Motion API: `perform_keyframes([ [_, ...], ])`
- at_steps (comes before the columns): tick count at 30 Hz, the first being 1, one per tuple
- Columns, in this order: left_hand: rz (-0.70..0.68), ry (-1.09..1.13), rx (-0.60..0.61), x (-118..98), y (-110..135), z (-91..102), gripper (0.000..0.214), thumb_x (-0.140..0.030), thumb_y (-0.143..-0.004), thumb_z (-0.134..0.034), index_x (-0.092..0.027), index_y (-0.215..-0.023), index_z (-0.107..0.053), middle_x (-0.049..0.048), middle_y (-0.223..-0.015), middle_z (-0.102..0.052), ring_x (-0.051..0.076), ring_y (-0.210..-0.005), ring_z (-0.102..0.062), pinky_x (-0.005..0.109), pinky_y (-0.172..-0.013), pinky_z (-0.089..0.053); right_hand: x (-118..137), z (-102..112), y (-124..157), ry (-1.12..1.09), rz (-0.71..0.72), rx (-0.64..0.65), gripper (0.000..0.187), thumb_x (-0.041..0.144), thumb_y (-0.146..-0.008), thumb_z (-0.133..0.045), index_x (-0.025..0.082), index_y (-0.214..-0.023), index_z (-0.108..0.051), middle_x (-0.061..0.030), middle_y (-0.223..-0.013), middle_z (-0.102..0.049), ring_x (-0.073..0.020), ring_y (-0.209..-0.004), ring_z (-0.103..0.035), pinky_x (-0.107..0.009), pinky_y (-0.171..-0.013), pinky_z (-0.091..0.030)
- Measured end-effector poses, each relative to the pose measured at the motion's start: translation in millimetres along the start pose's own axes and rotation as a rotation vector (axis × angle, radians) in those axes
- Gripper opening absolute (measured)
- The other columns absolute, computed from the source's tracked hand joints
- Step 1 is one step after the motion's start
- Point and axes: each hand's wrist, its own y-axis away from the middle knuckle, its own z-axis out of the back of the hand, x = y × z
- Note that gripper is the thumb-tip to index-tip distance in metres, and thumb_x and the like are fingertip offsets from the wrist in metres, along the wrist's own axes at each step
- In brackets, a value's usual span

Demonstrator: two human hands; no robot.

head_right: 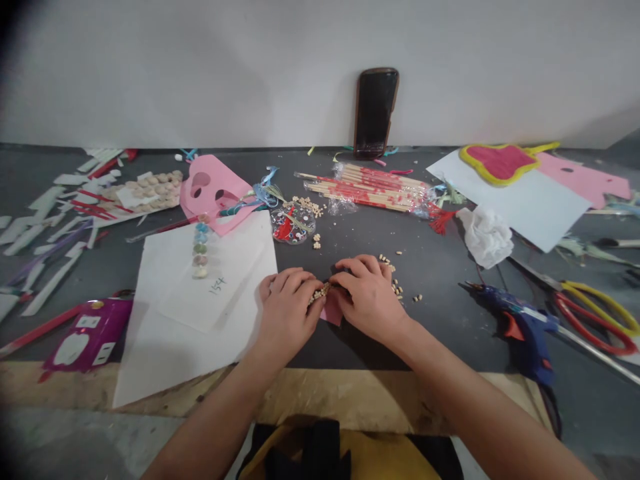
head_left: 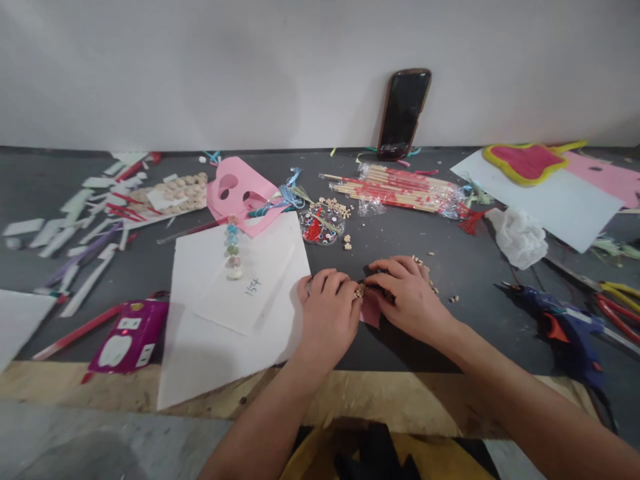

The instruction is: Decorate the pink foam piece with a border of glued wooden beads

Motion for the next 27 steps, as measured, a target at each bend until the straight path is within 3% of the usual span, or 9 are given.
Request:
perform_keyframes([
  [7, -0.005, -0.005, 0.006, 0.3, -0.2, -0.3, 0.012, -0.027, -0.089, -0.051, -0.024, -0.096, -0.061, 0.0037, -0.11, -0.064, 0.025, -0.115, -0.048, 0.049, -0.097, -0.026, 2.0, 3.7, 0.5, 0.022, -0.009, 0.013, 0.02, 0.032, -0.088, -0.054, 0.027, -0.099, -0.07, -0.006, -0.121, -0.063, -0.0281, -0.111, -0.048, -0.044, -0.085, -0.036],
  [20, -0.004, 0.006, 0.008, 0.2, 0.1, 1.6, 0.016, -0.026, -0.09, -0.05, -0.027, -0.1, -0.062, 0.0033, -0.107, -0.063, 0.026, -0.114, -0.048, 0.049, -0.096, -0.026, -1.9, 2.0, 2.4, 0.037, 0.006, 0.014, 0.023, 0.022, -0.086, -0.052, 0.028, -0.097, -0.071, -0.0051, -0.12, -0.063, -0.0267, -0.11, -0.047, -0.044, -0.086, -0.035],
  [27, -0.01, 0.0, -0.001, 0.2, -0.7, -0.2, 0.016, -0.024, -0.089, -0.05, -0.027, -0.099, -0.063, 0.003, -0.108, -0.063, 0.025, -0.113, -0.048, 0.049, -0.096, -0.026, 0.3, -0.2, 1.4, 0.035, -0.006, 0.01, 0.02, 0.025, -0.084, -0.058, 0.028, -0.1, -0.071, -0.0055, -0.119, -0.063, -0.0274, -0.11, -0.048, -0.045, -0.087, -0.035],
])
